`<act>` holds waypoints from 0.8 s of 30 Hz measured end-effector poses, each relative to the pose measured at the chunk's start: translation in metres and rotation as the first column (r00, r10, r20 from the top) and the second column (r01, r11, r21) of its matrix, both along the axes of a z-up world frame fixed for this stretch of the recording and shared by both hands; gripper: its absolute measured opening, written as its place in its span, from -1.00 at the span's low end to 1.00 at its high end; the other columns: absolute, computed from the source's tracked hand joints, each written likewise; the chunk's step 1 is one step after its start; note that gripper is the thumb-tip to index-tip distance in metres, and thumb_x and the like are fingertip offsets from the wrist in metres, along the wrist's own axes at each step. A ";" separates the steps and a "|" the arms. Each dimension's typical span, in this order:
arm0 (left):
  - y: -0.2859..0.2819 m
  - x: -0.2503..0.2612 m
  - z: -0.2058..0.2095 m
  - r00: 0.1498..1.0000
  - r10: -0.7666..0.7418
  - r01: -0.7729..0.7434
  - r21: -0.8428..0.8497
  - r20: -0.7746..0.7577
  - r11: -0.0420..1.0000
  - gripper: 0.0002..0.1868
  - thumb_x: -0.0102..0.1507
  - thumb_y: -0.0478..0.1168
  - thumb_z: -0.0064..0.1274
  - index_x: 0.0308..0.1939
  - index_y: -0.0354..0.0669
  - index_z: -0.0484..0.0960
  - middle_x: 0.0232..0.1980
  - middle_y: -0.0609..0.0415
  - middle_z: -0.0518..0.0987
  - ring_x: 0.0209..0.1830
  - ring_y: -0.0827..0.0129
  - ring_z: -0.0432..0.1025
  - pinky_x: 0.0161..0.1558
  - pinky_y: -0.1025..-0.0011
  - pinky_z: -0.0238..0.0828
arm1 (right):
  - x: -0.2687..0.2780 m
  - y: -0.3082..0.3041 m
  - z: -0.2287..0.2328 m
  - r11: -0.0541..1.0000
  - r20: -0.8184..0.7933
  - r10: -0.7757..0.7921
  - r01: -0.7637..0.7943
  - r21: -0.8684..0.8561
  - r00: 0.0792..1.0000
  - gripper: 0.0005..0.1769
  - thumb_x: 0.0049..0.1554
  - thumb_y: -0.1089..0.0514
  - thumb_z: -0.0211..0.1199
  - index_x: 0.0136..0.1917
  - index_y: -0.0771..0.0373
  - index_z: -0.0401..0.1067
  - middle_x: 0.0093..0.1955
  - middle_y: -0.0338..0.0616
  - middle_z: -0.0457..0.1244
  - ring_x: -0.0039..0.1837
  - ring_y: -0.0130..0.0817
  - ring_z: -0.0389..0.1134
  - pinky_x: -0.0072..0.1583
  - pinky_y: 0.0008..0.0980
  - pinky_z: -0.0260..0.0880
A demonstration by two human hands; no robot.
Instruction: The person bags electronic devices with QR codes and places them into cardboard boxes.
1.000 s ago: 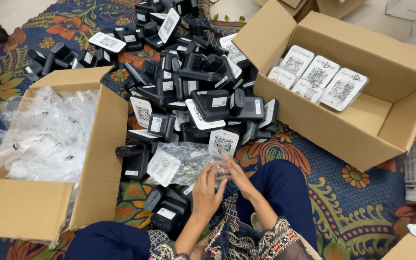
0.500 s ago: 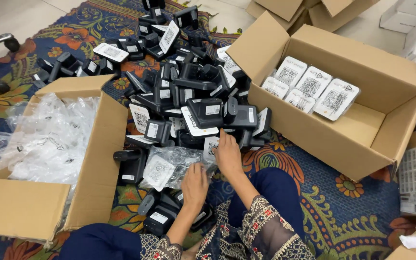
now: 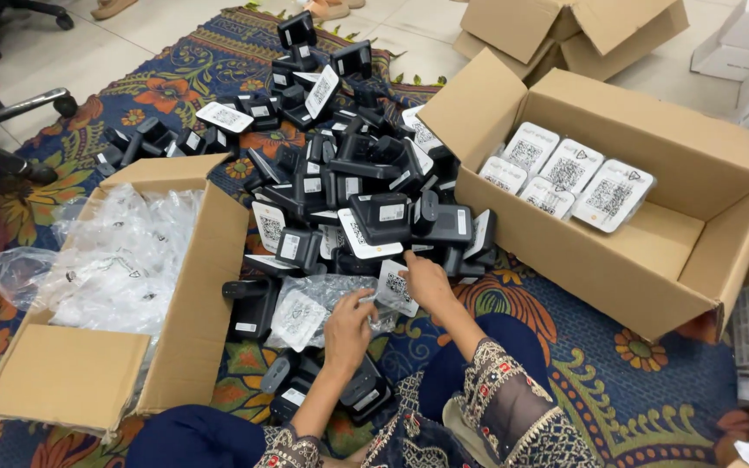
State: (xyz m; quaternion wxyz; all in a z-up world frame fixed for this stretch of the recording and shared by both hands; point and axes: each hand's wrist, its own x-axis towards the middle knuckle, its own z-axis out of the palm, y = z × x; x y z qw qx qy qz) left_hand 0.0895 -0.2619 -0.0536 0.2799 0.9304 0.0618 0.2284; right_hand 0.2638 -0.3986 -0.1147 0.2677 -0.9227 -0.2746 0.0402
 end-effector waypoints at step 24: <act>0.020 0.018 0.038 0.991 -0.069 0.061 -0.068 -0.117 0.996 -0.63 0.21 -0.40 -0.02 0.10 -0.25 0.63 0.22 -0.02 0.60 0.19 0.00 0.46 0.16 0.18 0.39 | -0.044 -0.097 -0.045 -0.112 -0.496 0.798 0.892 0.437 0.343 -0.75 0.35 0.14 0.04 0.22 0.27 0.39 0.07 -0.08 0.34 0.00 -0.32 0.34 0.00 -0.32 0.41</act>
